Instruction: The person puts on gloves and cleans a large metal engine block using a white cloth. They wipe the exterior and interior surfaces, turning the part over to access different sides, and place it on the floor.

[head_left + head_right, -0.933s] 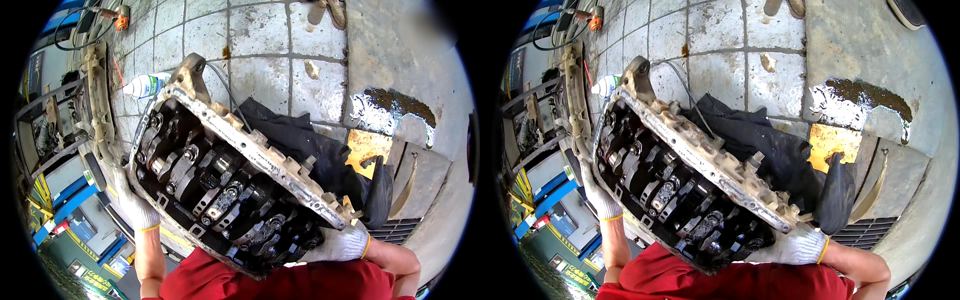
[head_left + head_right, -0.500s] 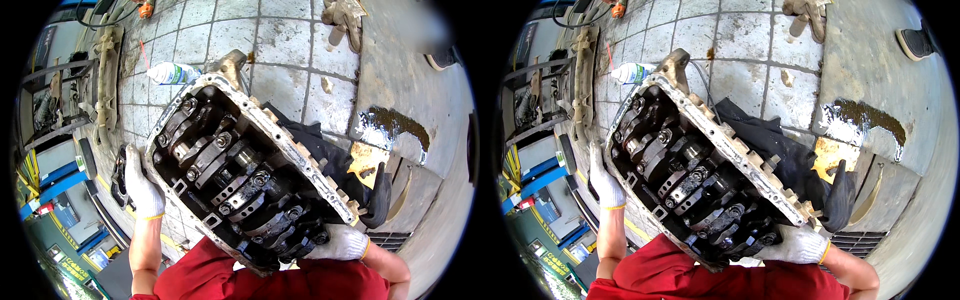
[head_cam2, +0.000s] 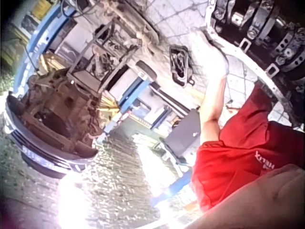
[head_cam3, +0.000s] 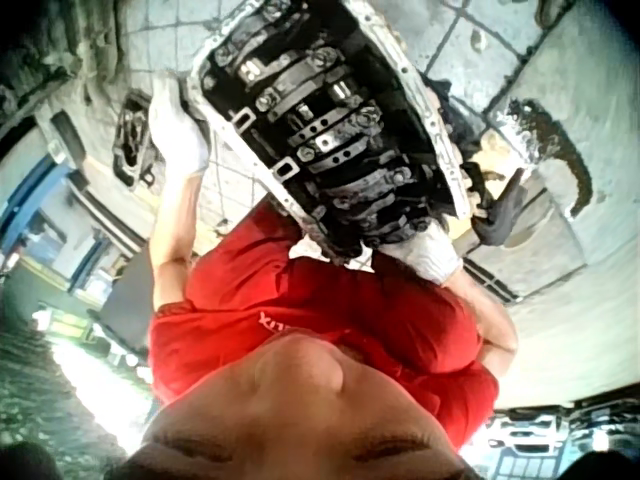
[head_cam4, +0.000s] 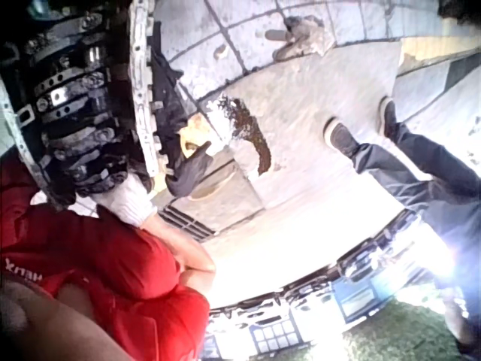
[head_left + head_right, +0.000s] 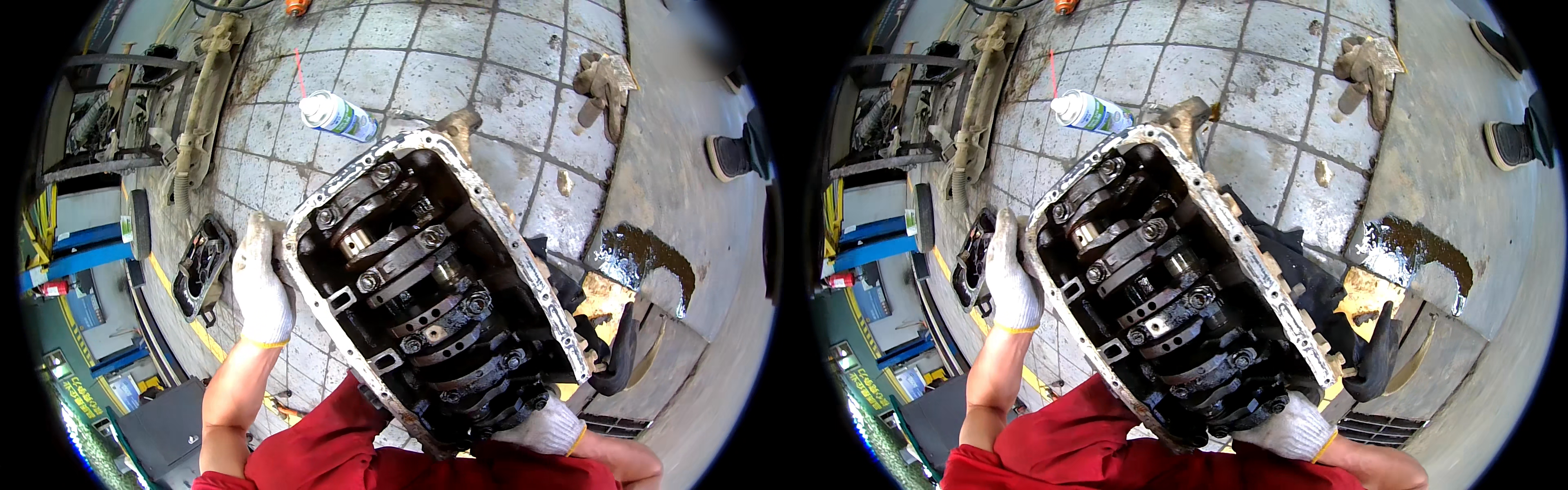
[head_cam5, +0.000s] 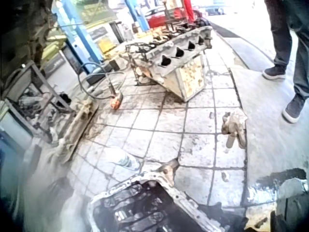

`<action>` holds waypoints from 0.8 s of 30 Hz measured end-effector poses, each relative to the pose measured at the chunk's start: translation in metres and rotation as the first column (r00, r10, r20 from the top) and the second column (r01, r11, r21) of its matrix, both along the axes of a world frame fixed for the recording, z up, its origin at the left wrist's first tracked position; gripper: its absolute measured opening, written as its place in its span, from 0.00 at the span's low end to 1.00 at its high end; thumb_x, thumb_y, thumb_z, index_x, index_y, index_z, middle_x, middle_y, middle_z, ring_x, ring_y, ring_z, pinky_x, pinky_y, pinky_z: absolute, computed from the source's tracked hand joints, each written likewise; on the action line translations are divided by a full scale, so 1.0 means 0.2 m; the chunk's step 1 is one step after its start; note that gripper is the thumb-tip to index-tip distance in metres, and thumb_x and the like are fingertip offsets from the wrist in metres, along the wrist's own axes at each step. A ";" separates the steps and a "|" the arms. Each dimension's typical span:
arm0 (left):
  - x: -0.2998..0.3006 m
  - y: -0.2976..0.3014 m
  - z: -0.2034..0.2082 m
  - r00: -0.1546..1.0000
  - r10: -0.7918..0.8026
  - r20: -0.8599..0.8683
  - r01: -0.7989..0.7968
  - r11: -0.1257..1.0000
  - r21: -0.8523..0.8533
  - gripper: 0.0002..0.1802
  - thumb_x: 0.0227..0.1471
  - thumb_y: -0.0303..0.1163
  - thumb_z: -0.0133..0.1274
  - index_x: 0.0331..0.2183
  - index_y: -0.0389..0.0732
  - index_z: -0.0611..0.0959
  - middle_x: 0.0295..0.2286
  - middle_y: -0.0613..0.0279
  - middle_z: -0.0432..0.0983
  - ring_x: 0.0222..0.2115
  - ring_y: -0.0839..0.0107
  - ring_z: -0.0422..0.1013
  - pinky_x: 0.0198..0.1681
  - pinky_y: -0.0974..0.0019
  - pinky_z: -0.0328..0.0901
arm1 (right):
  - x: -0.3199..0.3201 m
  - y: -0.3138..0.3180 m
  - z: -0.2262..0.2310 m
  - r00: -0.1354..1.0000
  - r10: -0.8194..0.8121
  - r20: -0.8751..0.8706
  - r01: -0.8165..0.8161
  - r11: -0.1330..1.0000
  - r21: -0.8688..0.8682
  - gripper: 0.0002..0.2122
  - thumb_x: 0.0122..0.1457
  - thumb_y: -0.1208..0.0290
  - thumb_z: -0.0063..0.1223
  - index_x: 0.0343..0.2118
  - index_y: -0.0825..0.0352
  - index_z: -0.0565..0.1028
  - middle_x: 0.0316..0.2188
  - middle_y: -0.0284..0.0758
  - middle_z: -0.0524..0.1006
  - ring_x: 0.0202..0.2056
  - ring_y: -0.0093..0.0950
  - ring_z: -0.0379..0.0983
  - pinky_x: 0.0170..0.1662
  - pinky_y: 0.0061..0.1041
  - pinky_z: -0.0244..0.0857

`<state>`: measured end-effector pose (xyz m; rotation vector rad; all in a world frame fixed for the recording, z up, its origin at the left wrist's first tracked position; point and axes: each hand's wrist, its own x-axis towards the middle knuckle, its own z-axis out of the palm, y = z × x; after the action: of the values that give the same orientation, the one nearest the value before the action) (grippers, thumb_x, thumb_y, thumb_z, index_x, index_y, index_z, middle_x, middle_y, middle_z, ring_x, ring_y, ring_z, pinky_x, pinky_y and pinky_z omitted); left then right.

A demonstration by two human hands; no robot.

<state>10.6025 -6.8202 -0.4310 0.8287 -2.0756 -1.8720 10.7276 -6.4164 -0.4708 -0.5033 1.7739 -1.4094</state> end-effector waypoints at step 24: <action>0.03 -0.04 -0.01 0.992 -0.124 0.028 0.125 0.992 -0.031 0.15 0.73 0.41 0.51 0.41 0.41 0.83 0.33 0.70 0.78 0.34 0.81 0.71 0.41 0.72 0.66 | 0.13 0.05 -0.23 0.933 0.100 -0.346 -0.200 0.943 -0.266 0.20 0.60 0.76 0.60 0.57 0.63 0.79 0.61 0.40 0.75 0.61 0.41 0.70 0.65 0.38 0.64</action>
<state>10.6092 -6.8291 -0.4339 0.7358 -2.2152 -1.8923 10.7536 -6.4065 -0.5168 -1.0689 1.7342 -1.5583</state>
